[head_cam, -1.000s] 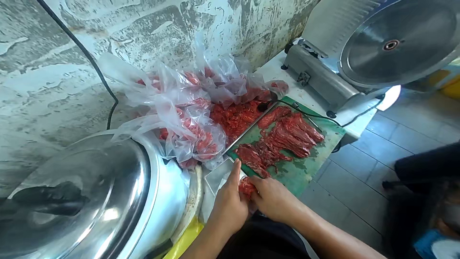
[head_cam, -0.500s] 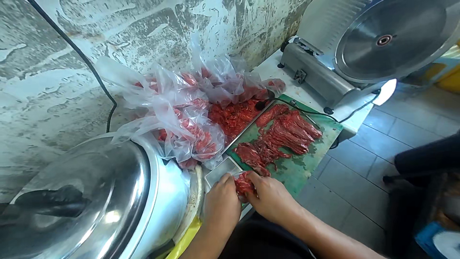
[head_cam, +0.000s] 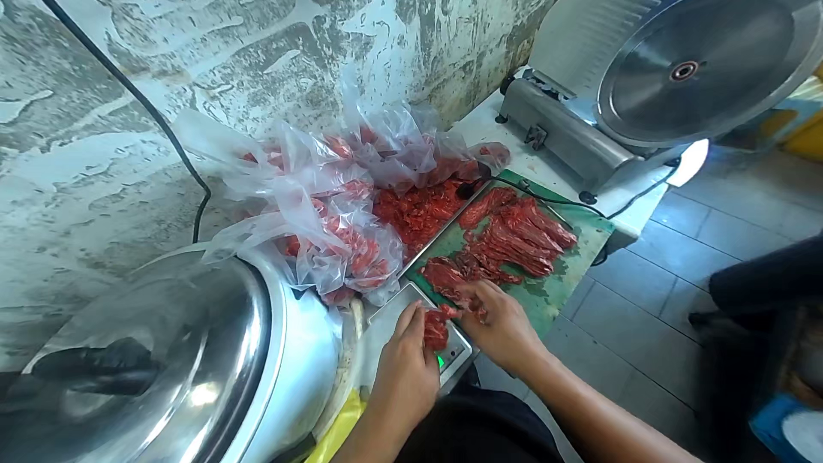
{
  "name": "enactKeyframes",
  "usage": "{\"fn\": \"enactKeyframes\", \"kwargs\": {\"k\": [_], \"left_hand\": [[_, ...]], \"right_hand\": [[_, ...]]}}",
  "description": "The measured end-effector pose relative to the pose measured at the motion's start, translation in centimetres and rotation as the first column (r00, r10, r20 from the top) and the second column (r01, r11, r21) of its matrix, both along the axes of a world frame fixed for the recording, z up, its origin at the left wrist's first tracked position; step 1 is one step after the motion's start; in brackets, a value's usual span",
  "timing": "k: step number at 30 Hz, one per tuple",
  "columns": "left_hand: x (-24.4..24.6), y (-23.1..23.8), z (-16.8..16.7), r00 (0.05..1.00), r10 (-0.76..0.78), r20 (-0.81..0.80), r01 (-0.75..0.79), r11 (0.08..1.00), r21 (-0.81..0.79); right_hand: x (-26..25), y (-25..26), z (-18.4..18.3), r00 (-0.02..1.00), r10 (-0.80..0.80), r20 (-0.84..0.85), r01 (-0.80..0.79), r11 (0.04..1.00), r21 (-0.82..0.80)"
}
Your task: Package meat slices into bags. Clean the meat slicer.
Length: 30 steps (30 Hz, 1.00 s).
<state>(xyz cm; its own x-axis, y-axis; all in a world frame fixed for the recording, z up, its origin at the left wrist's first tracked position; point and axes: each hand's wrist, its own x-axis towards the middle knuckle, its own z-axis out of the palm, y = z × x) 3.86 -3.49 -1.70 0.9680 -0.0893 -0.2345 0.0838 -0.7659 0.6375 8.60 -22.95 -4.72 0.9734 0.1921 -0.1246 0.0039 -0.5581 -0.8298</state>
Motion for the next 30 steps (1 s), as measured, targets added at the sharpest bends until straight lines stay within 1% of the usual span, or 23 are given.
{"fn": "enactKeyframes", "kwargs": {"k": [1, 2, 3, 4, 6, 8, 10, 13, 15, 17, 19, 21, 22, 24, 26, 27, 28, 29, 30], "left_hand": [[-0.1, -0.1, 0.1, 1.0, -0.001, -0.013, 0.001, 1.0, 0.003], [-0.1, -0.1, 0.2, 1.0, -0.003, -0.021, 0.003, 1.0, 0.007], [-0.1, -0.1, 0.3, 1.0, -0.003, -0.021, 0.003, 1.0, 0.006], [-0.1, -0.1, 0.3, 1.0, -0.003, -0.015, 0.003, 1.0, 0.0], [-0.3, 0.2, 0.3, 1.0, 0.009, 0.026, -0.009, 1.0, -0.022], [-0.6, 0.5, -0.1, 0.997, 0.033, 0.075, -0.028, 0.997, -0.069], [-0.6, 0.7, -0.3, 0.994, 0.049, 0.101, -0.038, 0.994, -0.104], [-0.6, 0.7, -0.1, 0.995, 0.066, 0.072, -0.055, 0.988, -0.144], [-0.4, 0.6, 0.2, 0.996, 0.072, 0.057, -0.06, 0.981, -0.184], [-0.2, 0.5, 0.6, 0.996, 0.07, 0.059, -0.055, 0.973, -0.225], [0.1, 0.3, 1.3, 0.998, 0.058, 0.04, -0.046, 0.966, -0.254], [0.3, 0.0, 1.7, 0.999, 0.023, 0.022, -0.017, 0.965, -0.261], [0.3, -0.1, 1.7, 1.0, -0.001, 0.027, 0.007, 0.968, -0.251], [0.2, -0.5, 1.4, 0.996, -0.071, 0.053, 0.081, 0.975, -0.206], [0.1, -0.8, 0.9, 0.992, -0.101, 0.076, 0.113, 0.977, -0.182], [0.0, -0.7, 0.6, 0.992, -0.097, 0.085, 0.111, 0.976, -0.187], [0.0, -0.5, 0.4, 0.992, -0.085, 0.091, 0.103, 0.972, -0.211], [0.0, -0.2, 0.1, 0.993, -0.065, 0.098, 0.087, 0.966, -0.245], [-0.1, 0.1, 0.0, 0.994, -0.035, 0.1, 0.062, 0.958, -0.281]], "right_hand": [[0.8, -0.3, -1.2, 0.988, 0.038, -0.146, -0.02, 0.992, 0.128], [1.5, -0.4, -2.5, 0.954, 0.107, -0.281, -0.028, 0.962, 0.271], [1.8, -0.4, -3.4, 0.914, 0.18, -0.362, -0.031, 0.924, 0.381], [1.9, -0.3, -3.9, 0.885, 0.252, -0.392, -0.054, 0.891, 0.451], [1.6, 0.1, -3.9, 0.847, 0.35, -0.401, -0.113, 0.855, 0.507], [1.1, 0.2, -3.2, 0.837, 0.367, -0.405, -0.142, 0.861, 0.488], [1.0, 0.1, -2.5, 0.862, 0.341, -0.376, -0.164, 0.888, 0.429], [0.8, -0.2, -1.2, 0.879, 0.335, -0.341, -0.196, 0.904, 0.381], [0.6, -0.3, -0.3, 0.908, 0.31, -0.28, -0.204, 0.914, 0.351], [0.4, -0.5, 0.8, 0.942, 0.29, -0.17, -0.231, 0.925, 0.302], [0.1, -0.8, 1.9, 0.944, 0.328, -0.038, -0.316, 0.931, 0.184], [-0.1, -0.6, 2.9, 0.911, 0.411, 0.032, -0.411, 0.912, -0.015], [-0.2, -0.2, 3.1, 0.895, 0.442, 0.064, -0.434, 0.894, -0.109], [-0.4, 0.9, 2.6, 0.881, 0.45, 0.145, -0.406, 0.877, -0.259], [-0.7, 2.0, 1.6, 0.888, 0.41, 0.208, -0.326, 0.881, -0.343], [-0.7, 2.4, 1.3, 0.897, 0.387, 0.215, -0.302, 0.89, -0.343], [-0.8, 2.7, 1.3, 0.911, 0.366, 0.192, -0.302, 0.907, -0.295], [-0.7, 2.6, 1.5, 0.928, 0.343, 0.143, -0.315, 0.931, -0.186], [-0.6, 2.3, 1.7, 0.945, 0.313, 0.094, -0.313, 0.95, -0.022]]}}
